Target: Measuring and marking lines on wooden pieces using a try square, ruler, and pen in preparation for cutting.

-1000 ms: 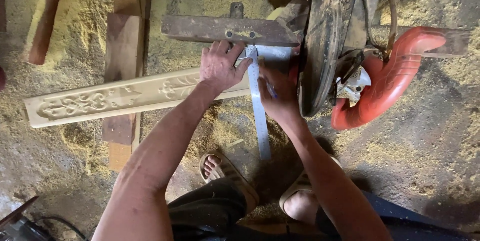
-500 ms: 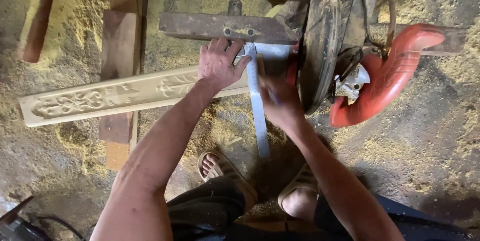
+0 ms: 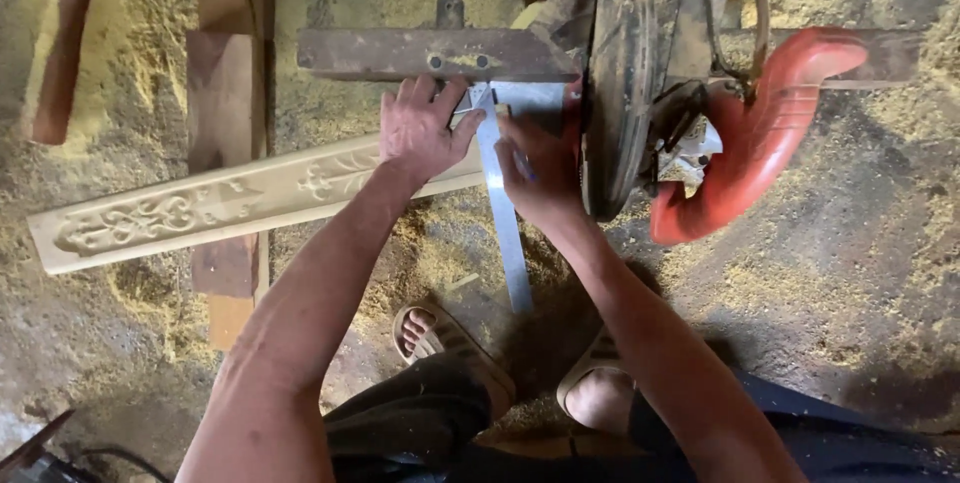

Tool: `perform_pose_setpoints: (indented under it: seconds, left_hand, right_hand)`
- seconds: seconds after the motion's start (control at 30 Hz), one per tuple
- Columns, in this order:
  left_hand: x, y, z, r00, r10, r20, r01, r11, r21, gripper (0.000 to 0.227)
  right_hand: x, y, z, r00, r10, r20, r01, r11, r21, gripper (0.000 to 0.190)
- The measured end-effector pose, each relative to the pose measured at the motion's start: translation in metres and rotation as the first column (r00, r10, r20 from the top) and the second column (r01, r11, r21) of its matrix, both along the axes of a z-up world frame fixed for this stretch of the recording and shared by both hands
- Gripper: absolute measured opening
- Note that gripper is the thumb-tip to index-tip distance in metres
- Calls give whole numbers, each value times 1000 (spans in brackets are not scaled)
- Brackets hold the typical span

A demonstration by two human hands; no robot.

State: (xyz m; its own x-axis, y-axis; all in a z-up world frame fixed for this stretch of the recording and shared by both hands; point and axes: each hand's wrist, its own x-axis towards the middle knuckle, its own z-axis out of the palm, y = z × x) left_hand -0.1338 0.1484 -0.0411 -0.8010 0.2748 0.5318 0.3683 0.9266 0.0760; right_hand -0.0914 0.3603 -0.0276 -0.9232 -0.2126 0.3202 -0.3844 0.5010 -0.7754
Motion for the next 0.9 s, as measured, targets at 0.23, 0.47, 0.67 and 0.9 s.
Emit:
perform_pose_setpoints:
  seconds: [0.23, 0.47, 0.67, 0.9]
  left_hand:
    - [0, -2, 1, 999, -22, -26, 21, 1000, -3, 43]
    - [-1, -2, 3, 1000, -21, 2, 21, 1000, 13, 44]
    - [0, -4, 1, 996, -27, 82, 24, 999, 39, 38]
    - [64, -8, 41, 975, -148, 164, 119, 977, 176, 29]
  right_hand:
    - [6, 9, 38, 909, 107, 402, -178, 974, 143, 16]
    - [18, 17, 78, 874, 170, 455, -237, 967, 92, 26]
    - [102, 34, 40, 926, 1, 377, -68, 984, 164, 30]
    - [180, 3, 62, 949, -271, 160, 297, 940, -170, 24]
